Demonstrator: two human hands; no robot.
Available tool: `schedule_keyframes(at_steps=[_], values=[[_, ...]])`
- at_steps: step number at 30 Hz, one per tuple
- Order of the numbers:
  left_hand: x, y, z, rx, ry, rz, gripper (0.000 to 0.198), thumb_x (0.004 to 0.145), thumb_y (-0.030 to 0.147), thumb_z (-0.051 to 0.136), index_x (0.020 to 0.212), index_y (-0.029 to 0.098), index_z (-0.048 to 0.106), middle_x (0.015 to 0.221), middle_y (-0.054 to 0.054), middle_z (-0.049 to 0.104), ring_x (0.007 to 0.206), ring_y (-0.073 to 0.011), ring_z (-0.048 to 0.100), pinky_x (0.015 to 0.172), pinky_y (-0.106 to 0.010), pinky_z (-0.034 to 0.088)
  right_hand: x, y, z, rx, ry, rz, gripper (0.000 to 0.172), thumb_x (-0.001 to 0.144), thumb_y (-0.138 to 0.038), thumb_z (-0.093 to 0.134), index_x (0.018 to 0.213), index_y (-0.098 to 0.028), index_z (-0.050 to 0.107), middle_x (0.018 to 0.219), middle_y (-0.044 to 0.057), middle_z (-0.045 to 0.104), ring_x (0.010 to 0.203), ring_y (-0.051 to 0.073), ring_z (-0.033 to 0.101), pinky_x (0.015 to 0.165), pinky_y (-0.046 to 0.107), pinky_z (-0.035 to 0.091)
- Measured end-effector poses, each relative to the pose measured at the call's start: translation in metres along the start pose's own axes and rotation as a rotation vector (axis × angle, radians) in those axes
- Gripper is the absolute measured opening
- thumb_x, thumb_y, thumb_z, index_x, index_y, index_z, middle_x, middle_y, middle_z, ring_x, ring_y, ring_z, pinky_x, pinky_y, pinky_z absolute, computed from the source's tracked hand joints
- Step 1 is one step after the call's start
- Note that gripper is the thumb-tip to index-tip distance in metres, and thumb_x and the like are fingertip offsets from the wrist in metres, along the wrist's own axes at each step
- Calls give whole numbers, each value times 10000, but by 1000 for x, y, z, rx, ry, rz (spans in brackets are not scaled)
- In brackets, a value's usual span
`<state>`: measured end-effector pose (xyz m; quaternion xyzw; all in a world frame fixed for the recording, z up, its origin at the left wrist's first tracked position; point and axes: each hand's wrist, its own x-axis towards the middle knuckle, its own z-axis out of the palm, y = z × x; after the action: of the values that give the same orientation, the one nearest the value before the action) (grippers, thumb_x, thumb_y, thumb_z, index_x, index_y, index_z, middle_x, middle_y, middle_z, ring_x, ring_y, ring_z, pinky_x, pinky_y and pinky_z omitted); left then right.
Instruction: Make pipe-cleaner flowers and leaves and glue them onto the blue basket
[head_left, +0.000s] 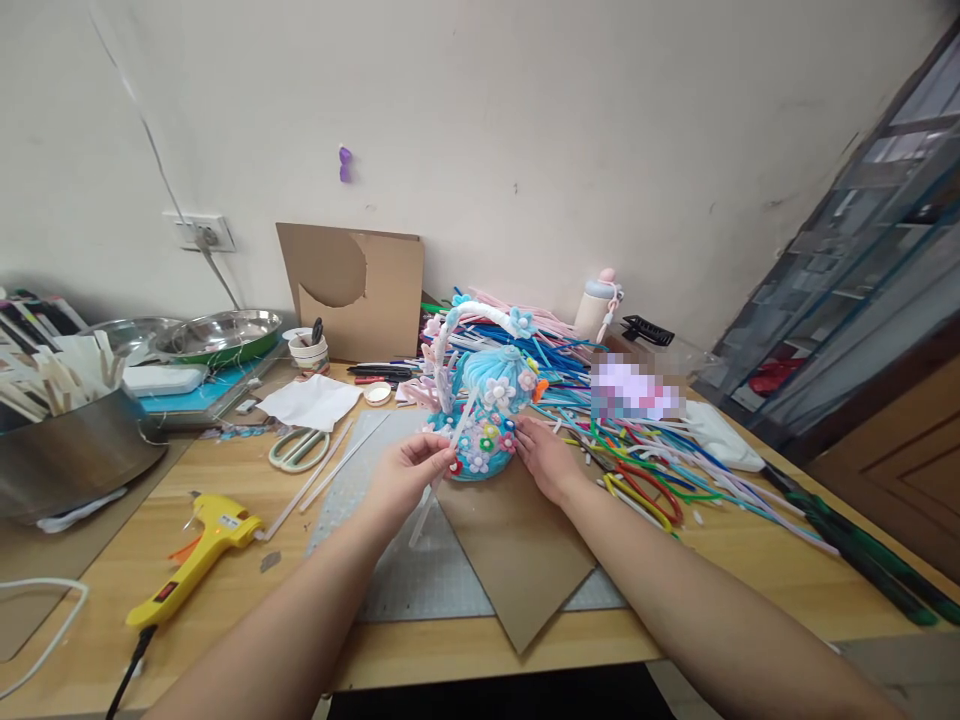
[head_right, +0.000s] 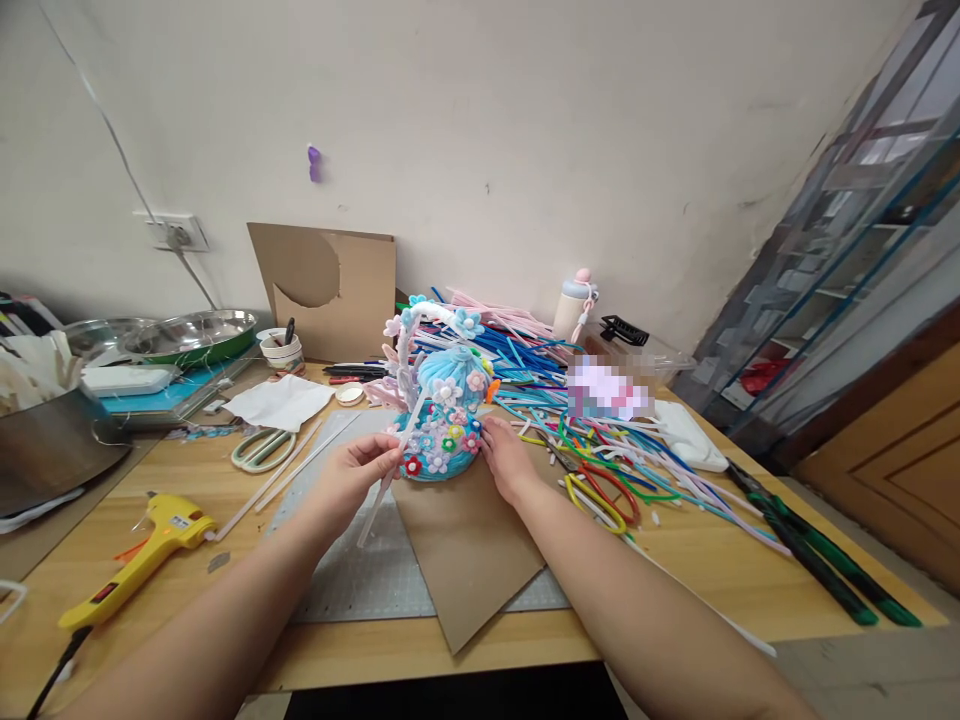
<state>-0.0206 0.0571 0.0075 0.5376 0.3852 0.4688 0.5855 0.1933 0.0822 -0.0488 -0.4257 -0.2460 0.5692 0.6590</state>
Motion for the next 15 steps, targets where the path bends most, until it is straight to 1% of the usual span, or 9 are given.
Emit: schedule_keyframes(at_steps=[5, 10, 15], values=[[0, 0, 1, -5, -1, -7, 274, 615, 383, 776, 720, 149, 679, 623, -2, 651, 553, -119, 541, 571, -241, 407, 1, 0, 0, 3, 18, 3, 126, 681, -311, 670, 769, -233, 625, 877, -17, 692, 960, 180, 618, 836, 278, 467], [1, -1, 0, -3, -13, -14, 267, 620, 358, 779, 737, 143, 675, 654, -6, 667, 585, -119, 560, 591, -232, 413, -1, -2, 2, 12, 8, 2, 131, 666, -305, 679, 757, -228, 626, 849, -20, 689, 918, 168, 623, 805, 257, 466], [2, -2, -1, 6, -14, -13, 259, 620, 352, 778, 732, 143, 673, 663, -5, 669, 598, -115, 561, 592, -221, 405, -3, -3, 4, 21, -7, -1, 136, 656, -301, 685, 746, -222, 620, 826, -29, 679, 897, 159, 619, 805, 254, 459]])
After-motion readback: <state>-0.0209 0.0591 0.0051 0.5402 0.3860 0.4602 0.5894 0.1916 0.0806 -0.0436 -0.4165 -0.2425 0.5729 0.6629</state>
